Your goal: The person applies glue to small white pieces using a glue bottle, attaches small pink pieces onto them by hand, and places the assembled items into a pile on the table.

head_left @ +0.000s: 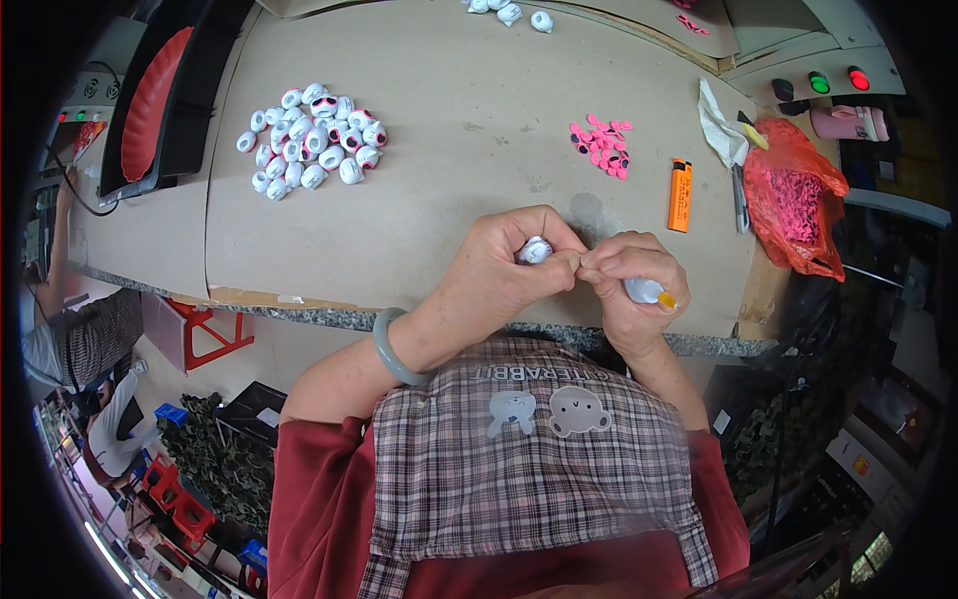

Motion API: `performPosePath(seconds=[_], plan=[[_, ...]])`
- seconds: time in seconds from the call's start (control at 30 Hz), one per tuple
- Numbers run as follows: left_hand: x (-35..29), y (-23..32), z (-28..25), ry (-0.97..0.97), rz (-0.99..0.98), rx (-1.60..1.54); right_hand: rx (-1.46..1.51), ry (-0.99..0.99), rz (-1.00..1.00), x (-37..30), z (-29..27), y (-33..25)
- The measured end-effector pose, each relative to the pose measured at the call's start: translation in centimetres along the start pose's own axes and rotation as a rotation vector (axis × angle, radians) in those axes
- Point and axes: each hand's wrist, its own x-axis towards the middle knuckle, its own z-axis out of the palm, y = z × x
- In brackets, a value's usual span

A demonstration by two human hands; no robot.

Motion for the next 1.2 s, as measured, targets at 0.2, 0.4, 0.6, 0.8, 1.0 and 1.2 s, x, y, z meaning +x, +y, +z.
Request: performPosePath(seconds=[0.2, 0.4, 0.6, 0.8, 1.0, 1.2], plan=[[-0.1, 0.1, 0.3, -0.055, -0.052, -0.176, 0.036, -0.086, -0.027, 0.5, 0.0, -0.2], [0.2, 0.1, -0.4, 0.013, 0.123, 0.168, 0.841, -0.027, 0.59, 0.3, -0.1, 0.2], [0.1, 0.6, -0.7, 0.067, 0.333, 0.392, 0.993, 0.014, 0.729, 0.1, 0.2, 0.6], [0.0, 1.3, 0.2, 0.136, 0.369, 0.613, 0.923, 0.003, 0.708, 0.3, 0.2, 0.7], [0.2, 0.9, 0.0, 0.162, 0.471, 0.716, 0.625, 0.027, 0.55, 0.1, 0.4, 0.7], [0.3, 0.1, 0.1, 0.158, 0.352, 0.517, 0.255, 0.056, 0.203, -0.1, 0.7, 0.8]])
